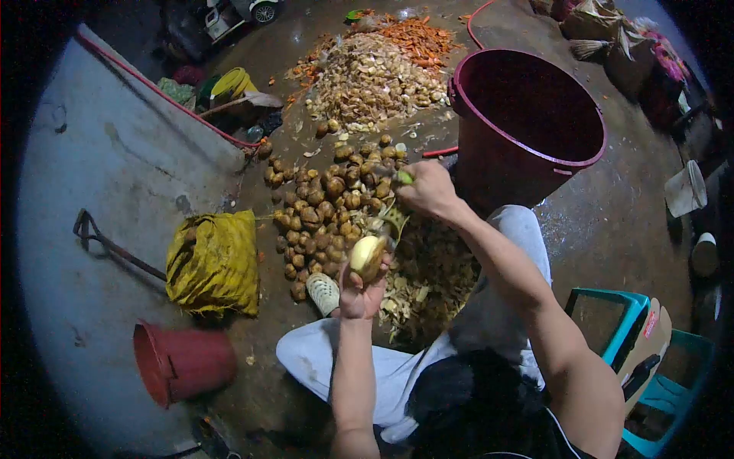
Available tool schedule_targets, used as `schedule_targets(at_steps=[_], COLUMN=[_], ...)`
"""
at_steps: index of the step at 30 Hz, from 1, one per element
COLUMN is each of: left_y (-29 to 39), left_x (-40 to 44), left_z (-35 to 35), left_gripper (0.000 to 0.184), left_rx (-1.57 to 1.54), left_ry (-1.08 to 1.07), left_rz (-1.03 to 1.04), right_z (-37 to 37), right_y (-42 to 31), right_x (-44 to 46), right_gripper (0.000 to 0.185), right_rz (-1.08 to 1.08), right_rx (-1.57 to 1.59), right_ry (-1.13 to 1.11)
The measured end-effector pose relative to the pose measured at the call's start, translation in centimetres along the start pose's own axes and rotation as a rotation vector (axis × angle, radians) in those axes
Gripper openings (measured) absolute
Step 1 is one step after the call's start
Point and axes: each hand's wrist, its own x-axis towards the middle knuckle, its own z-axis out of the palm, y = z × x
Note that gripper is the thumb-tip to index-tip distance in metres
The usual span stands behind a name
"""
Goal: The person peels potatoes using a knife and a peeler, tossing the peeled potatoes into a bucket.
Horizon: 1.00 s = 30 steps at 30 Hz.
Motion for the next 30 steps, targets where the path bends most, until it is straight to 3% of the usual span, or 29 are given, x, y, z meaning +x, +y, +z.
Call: schedule_targets(at_steps=[2,3,5,8,11,13,14,16,18,19,20,21,24,26,28,29,30], left_y=[-0.5,-0.5,-0.7,0.5,0.5,0.8,0.8,1.0,0.5,0.5,0.4,-0.3,0.0,0.9,0.8,0.7,0.5], left_x=[-0.3,-0.1,-0.5,0.2,0.1,0.4,0.4,0.1,0.0,0.1,0.0,0.0,-0.4,-0.2,0.2,-0.2,0.1], left_z=[-0.9,-0.3,-0.7,2.2,2.2,1.9,1.7,1.4,1.5,1.8,1.9,1.4,0.6,1.1,1.9,2.5,2.1], left_gripper=[0.066,0.071,0.082,0.079,0.08,0.086,0.086,0.089,0.087,0.086,0.084,0.081,0.087,0.088,0.088,0.089,0.089], left_rx=[-0.009,0.073,0.16,0.242,0.28,0.276,0.275,0.151,0.154,0.23,0.308,0.256,0.216,0.141,0.163,0.19,0.267], left_ry=[0.064,0.074,0.122,0.064,0.051,0.009,0.005,-0.033,0.016,0.069,0.125,0.036,0.074,-0.005,-0.003,0.136,0.044], left_rz=[0.057,0.085,0.091,0.035,0.045,-0.016,-0.01,0.005,0.058,0.056,0.052,0.167,0.106,0.042,0.076,0.058,0.105], right_z=[-1.3,-1.4,-1.9,-2.1,-2.4,-1.0,-1.0,-1.4,-1.6,-1.2,-2.2,-2.1,-1.0,-0.5,-1.2,-1.5,-2.0], right_y=[-3.2,-3.7,-4.5,-5.1,-4.6,-2.1,-0.2,0.1,-2.0,-3.0,-4.6,-4.3,-1.5,-0.6,-1.9,-3.0,-4.2], right_x=[-1.3,-1.7,-2.0,-2.2,-2.1,-1.1,-0.2,0.7,-1.0,-1.7,-2.2,-2.0,-0.5,0.0,-0.6,-1.2,-1.8], right_gripper=[0.028,0.023,0.024,0.023,0.023,0.026,0.024,0.023,0.022,0.019,0.018,0.019,0.022,0.019,0.022,0.022,0.023], right_rz=[-0.136,-0.338,-0.319,-0.274,-0.36,-0.181,-0.208,-0.07,-0.066,-0.23,-0.389,-0.35,-0.155,-0.141,-0.015,-0.153,-0.305], right_rx=[0.044,-0.025,-0.064,-0.141,-0.131,0.053,-0.172,0.015,0.118,-0.116,-0.134,-0.083,-0.133,-0.156,0.093,0.009,-0.057], right_ry=[-0.019,0.076,0.04,-0.019,0.021,0.022,0.071,0.016,0.006,0.045,0.075,0.071,0.073,0.091,-0.022,-0.008,0.028])
